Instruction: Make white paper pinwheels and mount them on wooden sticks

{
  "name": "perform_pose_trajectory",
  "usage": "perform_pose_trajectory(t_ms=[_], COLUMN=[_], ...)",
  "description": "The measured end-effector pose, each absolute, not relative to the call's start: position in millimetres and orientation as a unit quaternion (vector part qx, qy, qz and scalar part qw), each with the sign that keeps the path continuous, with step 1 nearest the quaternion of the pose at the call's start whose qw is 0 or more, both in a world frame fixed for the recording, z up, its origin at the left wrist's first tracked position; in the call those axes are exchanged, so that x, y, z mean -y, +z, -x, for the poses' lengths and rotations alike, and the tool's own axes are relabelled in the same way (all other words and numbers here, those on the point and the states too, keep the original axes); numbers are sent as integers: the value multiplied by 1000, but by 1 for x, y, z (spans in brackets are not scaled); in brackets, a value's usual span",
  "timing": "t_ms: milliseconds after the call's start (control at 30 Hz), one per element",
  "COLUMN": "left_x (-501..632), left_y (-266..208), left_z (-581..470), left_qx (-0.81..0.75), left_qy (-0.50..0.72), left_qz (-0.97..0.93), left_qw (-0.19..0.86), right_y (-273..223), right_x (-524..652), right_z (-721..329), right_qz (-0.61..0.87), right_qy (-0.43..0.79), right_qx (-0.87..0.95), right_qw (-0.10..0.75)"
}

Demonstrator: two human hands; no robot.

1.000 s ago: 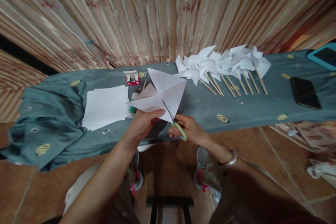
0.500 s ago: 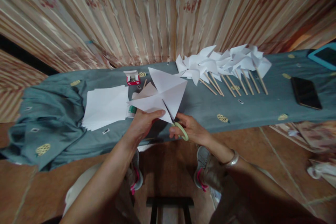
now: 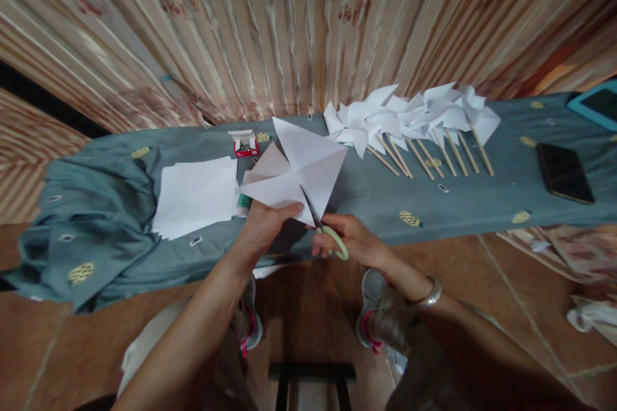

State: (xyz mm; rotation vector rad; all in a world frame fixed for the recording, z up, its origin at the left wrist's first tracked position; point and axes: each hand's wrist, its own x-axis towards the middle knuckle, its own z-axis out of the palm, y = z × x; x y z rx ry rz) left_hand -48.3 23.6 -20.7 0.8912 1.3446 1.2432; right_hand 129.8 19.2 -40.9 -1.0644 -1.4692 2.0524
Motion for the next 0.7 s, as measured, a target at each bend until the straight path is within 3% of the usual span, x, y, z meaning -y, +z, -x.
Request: perform_pose_trajectory(t_ms=[267, 700], left_x=[-27, -27], left_y=[-16, -17], left_z=[54, 52], left_qx=[-558, -586], left_qy=[567, 551], left_qz=[-361, -376], left_qw=[486, 460], right_y=[-29, -11], right_x=[-25, -26], right_z=[-146, -149], right_qz=[363, 350], right_qy=[756, 761], right_qx=[535, 543], right_qw=[101, 61])
